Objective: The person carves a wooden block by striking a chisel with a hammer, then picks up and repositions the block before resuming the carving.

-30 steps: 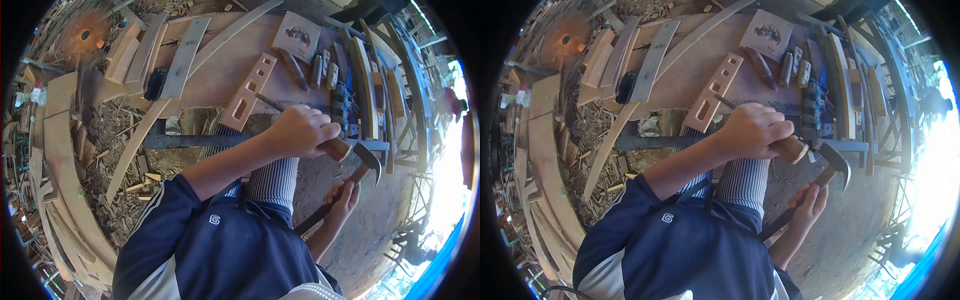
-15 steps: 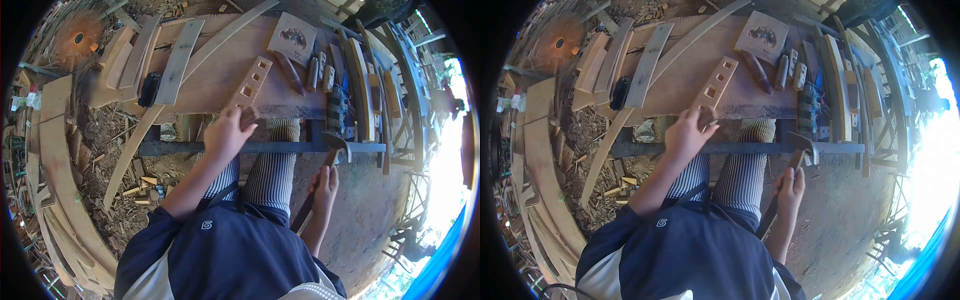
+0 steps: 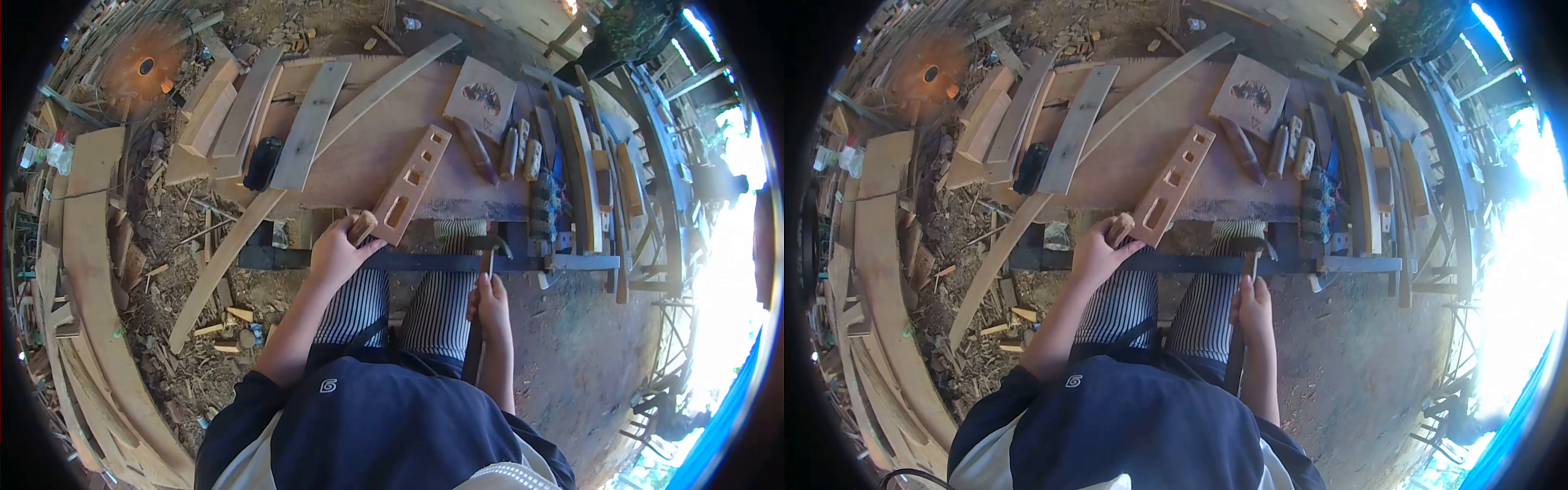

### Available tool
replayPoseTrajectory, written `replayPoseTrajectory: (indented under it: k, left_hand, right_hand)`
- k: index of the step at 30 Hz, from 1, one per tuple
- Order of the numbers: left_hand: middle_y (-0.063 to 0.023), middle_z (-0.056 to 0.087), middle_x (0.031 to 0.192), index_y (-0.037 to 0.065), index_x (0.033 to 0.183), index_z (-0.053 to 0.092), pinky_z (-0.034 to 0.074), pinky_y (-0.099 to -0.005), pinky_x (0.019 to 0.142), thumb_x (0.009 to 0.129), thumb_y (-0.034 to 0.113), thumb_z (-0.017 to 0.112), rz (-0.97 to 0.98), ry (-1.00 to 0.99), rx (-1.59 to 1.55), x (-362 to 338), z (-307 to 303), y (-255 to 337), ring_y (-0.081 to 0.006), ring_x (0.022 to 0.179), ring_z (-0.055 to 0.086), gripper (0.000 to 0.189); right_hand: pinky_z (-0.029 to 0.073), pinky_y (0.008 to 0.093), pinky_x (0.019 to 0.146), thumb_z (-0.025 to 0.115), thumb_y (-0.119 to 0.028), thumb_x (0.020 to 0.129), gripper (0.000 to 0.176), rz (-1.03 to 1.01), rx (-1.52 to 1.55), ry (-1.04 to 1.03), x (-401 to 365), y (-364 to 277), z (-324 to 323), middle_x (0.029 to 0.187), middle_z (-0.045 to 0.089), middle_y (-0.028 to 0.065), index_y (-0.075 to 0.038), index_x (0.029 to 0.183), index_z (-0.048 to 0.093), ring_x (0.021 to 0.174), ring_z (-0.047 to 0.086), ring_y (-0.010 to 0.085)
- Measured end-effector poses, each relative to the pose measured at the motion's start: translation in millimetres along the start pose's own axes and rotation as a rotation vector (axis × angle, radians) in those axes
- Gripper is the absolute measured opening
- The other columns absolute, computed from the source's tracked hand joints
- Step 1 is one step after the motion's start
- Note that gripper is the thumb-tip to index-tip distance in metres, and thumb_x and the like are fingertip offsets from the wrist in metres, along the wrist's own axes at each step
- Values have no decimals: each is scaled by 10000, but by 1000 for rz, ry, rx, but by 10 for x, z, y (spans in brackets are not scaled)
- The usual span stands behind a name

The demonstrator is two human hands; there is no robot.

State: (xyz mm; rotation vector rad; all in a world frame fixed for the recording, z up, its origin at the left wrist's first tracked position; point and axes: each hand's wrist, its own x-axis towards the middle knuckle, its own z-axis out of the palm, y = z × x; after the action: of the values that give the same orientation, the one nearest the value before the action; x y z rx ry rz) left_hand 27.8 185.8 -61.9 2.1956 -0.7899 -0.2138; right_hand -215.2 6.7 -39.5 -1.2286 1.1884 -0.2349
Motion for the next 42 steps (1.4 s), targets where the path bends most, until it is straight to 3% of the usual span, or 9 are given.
replayPoseTrajectory:
  k: [5,18,26,28,29,31,33,38,42]
  left_hand:
    - [-145,697,844,57,997,665,519,-381,728,754,451,745,-153,-106,-181,13,-46,-25,-319,809,679,470]
    - [-160,699,869,36,983,676,516,-381,742,777,445,723,-182,-131,-213,4,-111,-46,-313,841,681,461]
    - [-189,683,753,-18,875,685,522,-404,659,741,627,673,-252,-149,-123,55,-115,4,-320,736,688,659]
    - [-193,676,726,-25,837,685,523,-407,644,732,646,670,-294,-197,-92,101,-118,1,-323,718,688,680]
    - [-198,669,699,-33,799,684,523,-409,629,722,665,667,-332,-242,-61,116,-121,-5,-327,700,687,702]
    - [-199,666,689,-34,771,682,522,-410,620,721,666,667,-332,-239,-69,118,-100,-29,-332,687,685,702]
    - [-200,663,679,-35,743,679,522,-411,611,719,666,668,-334,-235,-77,124,-73,-64,-337,674,682,702]
    - [-85,618,601,-16,818,673,481,-312,506,769,514,700,-489,-236,-323,122,-154,-30,-184,524,617,533]
    - [-56,598,591,8,810,658,458,-284,466,811,413,690,-543,-163,-412,40,-399,-53,-144,480,586,406]
  right_hand:
    - [384,250,377,449,-298,1000,230,18,-61,-39,20,129,26,619,458,6,-94,894,441,441,452,91]
    - [395,262,416,455,-288,999,216,-64,-301,26,34,219,61,615,438,3,-83,935,442,458,436,97]
    - [406,281,416,451,-293,999,237,-96,-340,53,-4,186,69,611,442,14,-59,968,460,460,455,113]
    - [466,347,498,439,-334,987,399,-114,-452,36,67,251,15,691,580,145,44,1109,474,534,591,217]
    - [466,347,498,439,-334,987,399,-111,-452,33,113,312,0,691,580,145,44,1109,474,534,591,217]
    - [405,280,413,449,-291,1000,248,-196,-385,49,124,325,39,599,447,9,-44,986,461,460,465,113]
    - [406,279,411,449,-289,1000,245,-140,-391,26,82,279,30,597,447,10,-44,1002,458,456,464,113]
    - [409,269,408,447,-285,1001,234,-111,-387,26,30,218,49,604,441,7,-54,1031,459,452,454,108]
    - [391,259,401,449,-289,1001,205,-64,-311,15,49,229,36,616,439,-5,-84,992,458,455,441,92]
